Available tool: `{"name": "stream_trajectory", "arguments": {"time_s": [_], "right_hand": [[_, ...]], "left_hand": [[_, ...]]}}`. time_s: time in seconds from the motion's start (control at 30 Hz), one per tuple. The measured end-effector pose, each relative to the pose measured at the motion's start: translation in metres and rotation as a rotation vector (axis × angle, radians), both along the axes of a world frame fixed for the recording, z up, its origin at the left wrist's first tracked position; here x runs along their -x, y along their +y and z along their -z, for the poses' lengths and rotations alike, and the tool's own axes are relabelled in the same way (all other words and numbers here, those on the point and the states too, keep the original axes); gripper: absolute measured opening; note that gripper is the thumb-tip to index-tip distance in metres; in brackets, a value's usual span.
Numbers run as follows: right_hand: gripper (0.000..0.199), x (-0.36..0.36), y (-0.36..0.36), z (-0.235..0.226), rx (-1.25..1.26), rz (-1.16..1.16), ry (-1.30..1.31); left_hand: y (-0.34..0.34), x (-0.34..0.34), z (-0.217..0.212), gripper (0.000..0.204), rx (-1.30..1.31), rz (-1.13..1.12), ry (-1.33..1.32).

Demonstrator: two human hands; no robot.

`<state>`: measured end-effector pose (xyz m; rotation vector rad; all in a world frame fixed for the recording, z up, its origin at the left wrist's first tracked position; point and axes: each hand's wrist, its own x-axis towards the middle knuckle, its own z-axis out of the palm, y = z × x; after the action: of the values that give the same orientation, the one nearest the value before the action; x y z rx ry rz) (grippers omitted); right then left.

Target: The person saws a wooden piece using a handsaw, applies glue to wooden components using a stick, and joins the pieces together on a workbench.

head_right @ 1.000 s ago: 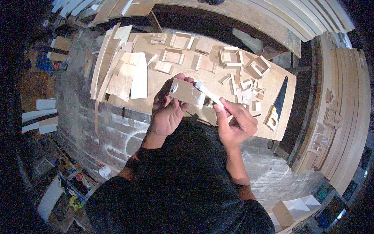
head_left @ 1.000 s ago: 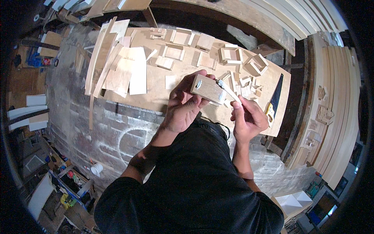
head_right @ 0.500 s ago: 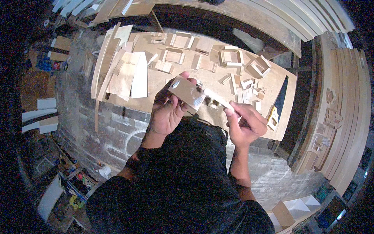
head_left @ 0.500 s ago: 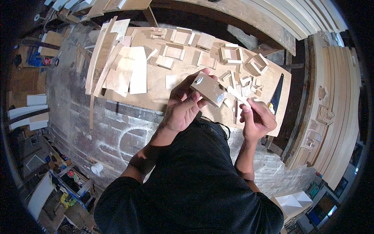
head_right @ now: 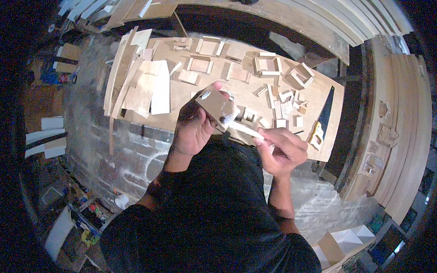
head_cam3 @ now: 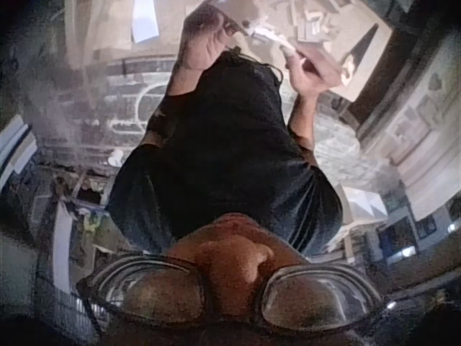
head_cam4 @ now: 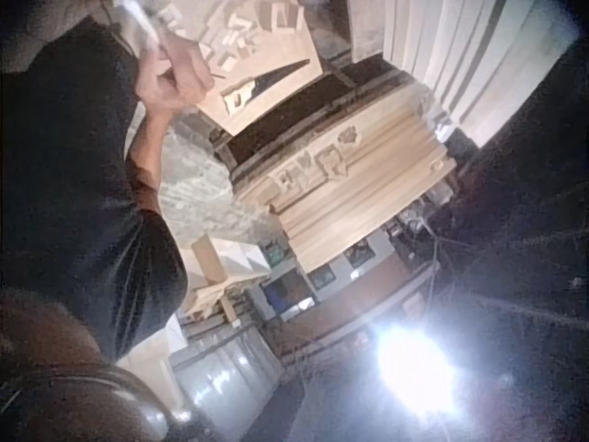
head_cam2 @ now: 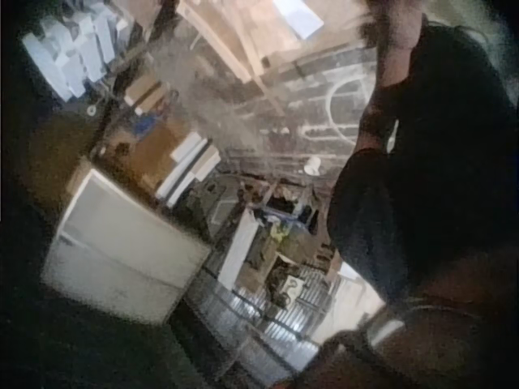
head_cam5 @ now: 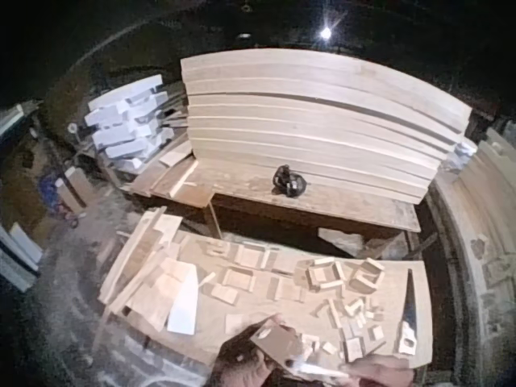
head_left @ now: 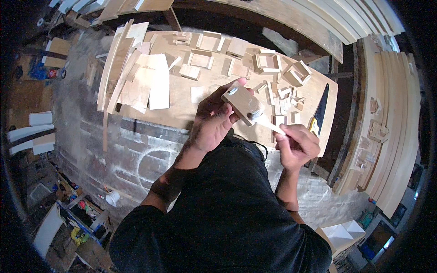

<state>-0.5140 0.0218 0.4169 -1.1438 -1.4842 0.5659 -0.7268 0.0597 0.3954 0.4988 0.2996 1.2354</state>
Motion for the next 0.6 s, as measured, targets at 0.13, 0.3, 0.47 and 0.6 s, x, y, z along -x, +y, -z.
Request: {"name": "stream_trajectory", "arguments": {"time_s": [0.13, 0.3, 0.47, 0.6], "right_hand": [[0.019, -0.005, 0.002, -0.001, 0.08, 0.101, -0.045], [0.019, -0.003, -0.002, 0.001, 0.019, 0.122, 0.014], [0.018, 0.005, -0.007, -0.004, 0.01, -0.027, -0.031], [0.016, 0.002, -0.008, -0.005, 0.095, 0.034, 0.015]], "left_hand": [[0.002, 0.001, 0.002, 0.058, -0.01, 0.014, 0.019], [0.001, -0.004, 0.0, 0.067, 0.031, -0.048, 0.068], [0.001, 0.0, -0.004, 0.067, 0.031, -0.037, 0.074], [0.0, 0.005, 0.003, 0.057, 0.017, -0.014, 0.052]]}}
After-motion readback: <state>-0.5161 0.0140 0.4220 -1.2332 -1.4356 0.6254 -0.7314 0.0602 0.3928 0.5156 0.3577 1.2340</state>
